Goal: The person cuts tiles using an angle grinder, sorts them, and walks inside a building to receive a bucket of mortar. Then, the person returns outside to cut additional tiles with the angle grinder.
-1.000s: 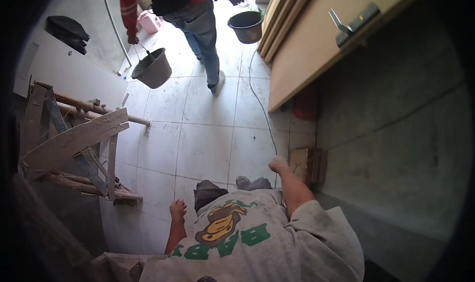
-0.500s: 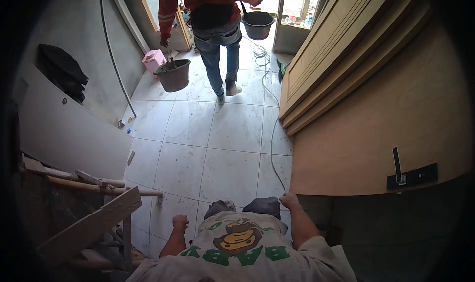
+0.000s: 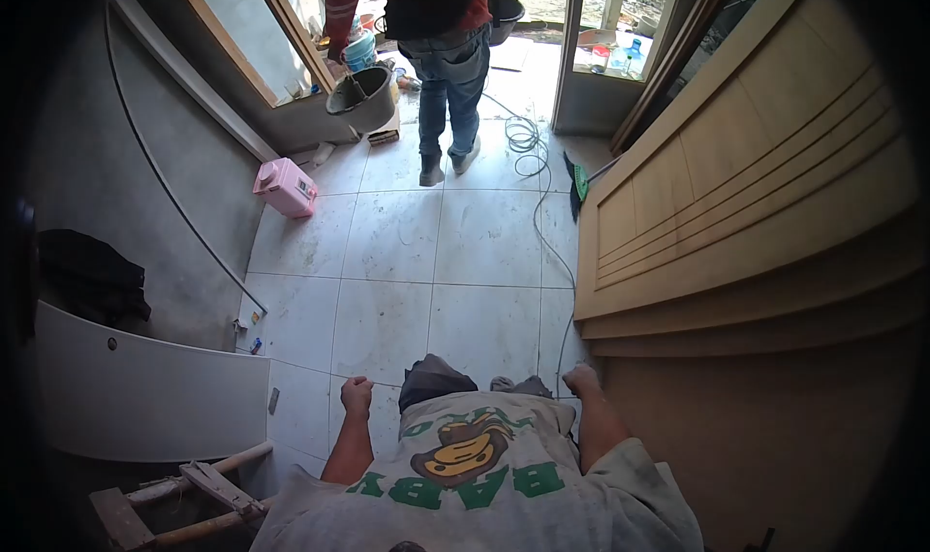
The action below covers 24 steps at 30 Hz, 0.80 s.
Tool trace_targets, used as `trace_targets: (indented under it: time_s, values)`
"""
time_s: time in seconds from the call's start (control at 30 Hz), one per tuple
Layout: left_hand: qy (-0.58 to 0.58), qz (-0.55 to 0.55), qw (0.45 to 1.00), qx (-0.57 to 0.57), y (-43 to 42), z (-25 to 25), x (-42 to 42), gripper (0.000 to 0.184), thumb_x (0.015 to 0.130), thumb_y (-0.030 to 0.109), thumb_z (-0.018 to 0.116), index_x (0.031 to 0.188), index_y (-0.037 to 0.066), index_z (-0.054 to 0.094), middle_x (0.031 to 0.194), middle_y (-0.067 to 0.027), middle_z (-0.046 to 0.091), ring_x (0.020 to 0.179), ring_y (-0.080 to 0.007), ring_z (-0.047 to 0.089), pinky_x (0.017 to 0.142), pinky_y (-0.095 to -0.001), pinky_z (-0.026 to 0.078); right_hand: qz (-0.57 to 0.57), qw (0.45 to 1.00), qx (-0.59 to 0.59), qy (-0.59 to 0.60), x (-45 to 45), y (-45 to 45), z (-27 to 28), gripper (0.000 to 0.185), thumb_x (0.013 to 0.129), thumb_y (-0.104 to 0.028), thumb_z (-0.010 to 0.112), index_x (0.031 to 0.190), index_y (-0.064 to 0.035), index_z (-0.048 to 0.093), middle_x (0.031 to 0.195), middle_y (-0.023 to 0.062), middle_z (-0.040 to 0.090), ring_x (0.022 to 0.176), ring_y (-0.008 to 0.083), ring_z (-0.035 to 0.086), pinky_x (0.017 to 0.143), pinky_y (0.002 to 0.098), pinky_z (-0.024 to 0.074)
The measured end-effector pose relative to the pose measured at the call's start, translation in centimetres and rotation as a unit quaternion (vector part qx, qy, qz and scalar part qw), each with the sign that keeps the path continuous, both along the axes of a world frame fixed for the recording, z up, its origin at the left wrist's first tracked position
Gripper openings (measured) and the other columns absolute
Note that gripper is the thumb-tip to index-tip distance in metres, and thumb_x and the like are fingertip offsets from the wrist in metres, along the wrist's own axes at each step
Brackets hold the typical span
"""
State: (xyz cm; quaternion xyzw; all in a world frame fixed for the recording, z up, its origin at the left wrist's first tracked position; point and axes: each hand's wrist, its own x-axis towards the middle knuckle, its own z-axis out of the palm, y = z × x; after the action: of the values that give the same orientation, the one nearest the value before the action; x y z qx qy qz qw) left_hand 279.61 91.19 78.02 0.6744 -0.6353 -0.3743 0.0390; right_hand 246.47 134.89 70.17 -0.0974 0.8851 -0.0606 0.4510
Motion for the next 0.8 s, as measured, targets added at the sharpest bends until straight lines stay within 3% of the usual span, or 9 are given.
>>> trace_targets:
  time_s: [0.1, 0.17, 0.27, 0.33, 0.4, 0.57, 0.6, 0.67, 0.8]
  values:
    - [0.003, 0.100, 0.985, 0.141, -3.5, -2.3, -4.8, 0.029, 0.077, 0.019, 0.069, 0.104, 0.010, 0.069, 0.090, -0.0069, 0.071, 0.088, -0.0220, 0.067, 0.079, -0.0348, 0.053, -0.082, 0.967, -0.208, 0.122, -14.9, -14.7, 5.4, 0.030, 0.082, -0.025, 0.063, 0.099, 0.0000, 0.065, 0.077, 0.0111, 0.067, 0.063, 0.0194, 0.064, 0.061, 0.0328, 0.0529]
    - [-0.335, -0.495, 0.798, 0.082, -8.7, -6.3, -5.9, 0.027, 0.077, 0.020, 0.070, 0.105, 0.021, 0.070, 0.091, 0.0012, 0.071, 0.089, -0.0197, 0.067, 0.081, -0.0357, 0.054, -0.105, 0.933, -0.300, 0.168, -23.2, -22.8, 8.4, 0.032, 0.083, -0.025, 0.061, 0.102, 0.0002, 0.064, 0.083, 0.0119, 0.067, 0.068, 0.0188, 0.065, 0.066, 0.0327, 0.0526]
    - [-0.411, -0.606, 0.679, 0.040, -15.3, -12.7, -11.1, 0.023, 0.079, 0.022, 0.070, 0.102, 0.027, 0.069, 0.089, 0.0078, 0.070, 0.089, -0.0170, 0.067, 0.082, -0.0363, 0.054, -0.139, 0.898, -0.371, 0.191, -32.6, -31.3, 11.7, 0.034, 0.084, -0.026, 0.060, 0.103, 0.0012, 0.063, 0.087, 0.0124, 0.067, 0.070, 0.0188, 0.065, 0.066, 0.0322, 0.0525]
    - [-0.064, -0.351, 0.913, 0.198, -25.9, -16.4, -16.7, 0.021, 0.081, 0.023, 0.070, 0.101, 0.017, 0.068, 0.089, 0.0031, 0.069, 0.086, -0.0143, 0.067, 0.075, -0.0321, 0.055, -0.196, 0.908, -0.331, 0.164, -37.3, -34.2, 9.7, 0.034, 0.082, -0.028, 0.061, 0.101, -0.0005, 0.065, 0.094, 0.0166, 0.067, 0.085, 0.0263, 0.063, 0.077, 0.0363, 0.0504]
    - [-0.076, -0.120, 0.964, 0.226, -31.4, -12.9, -28.0, 0.023, 0.083, 0.023, 0.069, 0.099, 0.008, 0.067, 0.087, -0.0015, 0.069, 0.076, -0.0123, 0.067, 0.062, -0.0271, 0.056, -0.216, 0.947, -0.214, 0.103, -39.1, -33.3, 7.8, 0.034, 0.080, -0.030, 0.061, 0.099, -0.0026, 0.067, 0.103, 0.0205, 0.066, 0.100, 0.0339, 0.062, 0.088, 0.0406, 0.0482]
    - [0.179, -0.047, 0.974, 0.127, -42.5, 2.3, -60.5, 0.026, 0.088, 0.021, 0.061, 0.104, 0.001, 0.061, 0.075, -0.0039, 0.062, 0.060, -0.0123, 0.060, 0.046, -0.0240, 0.043, 0.216, 0.975, 0.060, 0.002, -41.6, -27.5, 1.7, 0.029, 0.082, -0.025, 0.058, 0.094, -0.0022, 0.070, 0.091, 0.0174, 0.068, 0.083, 0.0281, 0.068, 0.074, 0.0391, 0.0542]
    - [0.212, -0.088, 0.967, 0.111, -44.9, 2.8, -65.4, 0.028, 0.089, 0.023, 0.060, 0.108, 0.002, 0.060, 0.080, -0.0038, 0.062, 0.067, -0.0132, 0.062, 0.051, -0.0246, 0.044, -0.256, 0.960, 0.041, -0.102, -40.8, -25.2, -2.9, 0.023, 0.085, -0.020, 0.058, 0.088, 0.0000, 0.068, 0.074, 0.0156, 0.066, 0.065, 0.0276, 0.067, 0.058, 0.0392, 0.0538]
    - [0.243, -0.120, 0.958, 0.095, -48.4, 3.7, -73.1, 0.031, 0.090, 0.026, 0.059, 0.112, 0.004, 0.058, 0.086, -0.0037, 0.063, 0.074, -0.0141, 0.063, 0.056, -0.0252, 0.044, -0.417, 0.890, 0.125, -0.134, -43.5, -27.5, -1.0, 0.020, 0.087, -0.017, 0.058, 0.080, 0.0004, 0.065, 0.065, 0.0129, 0.062, 0.054, 0.0249, 0.063, 0.046, 0.0380, 0.0488]
    - [0.257, -0.051, 0.956, 0.130, -50.7, 2.4, -84.2, 0.031, 0.089, 0.021, 0.060, 0.111, -0.001, 0.059, 0.085, -0.0049, 0.064, 0.070, -0.0129, 0.063, 0.054, -0.0238, 0.045, -0.152, 0.977, -0.056, -0.142, -56.4, -32.8, -2.5, 0.021, 0.089, -0.021, 0.058, 0.082, -0.0006, 0.061, 0.066, 0.0109, 0.061, 0.054, 0.0214, 0.062, 0.045, 0.0360, 0.0464]
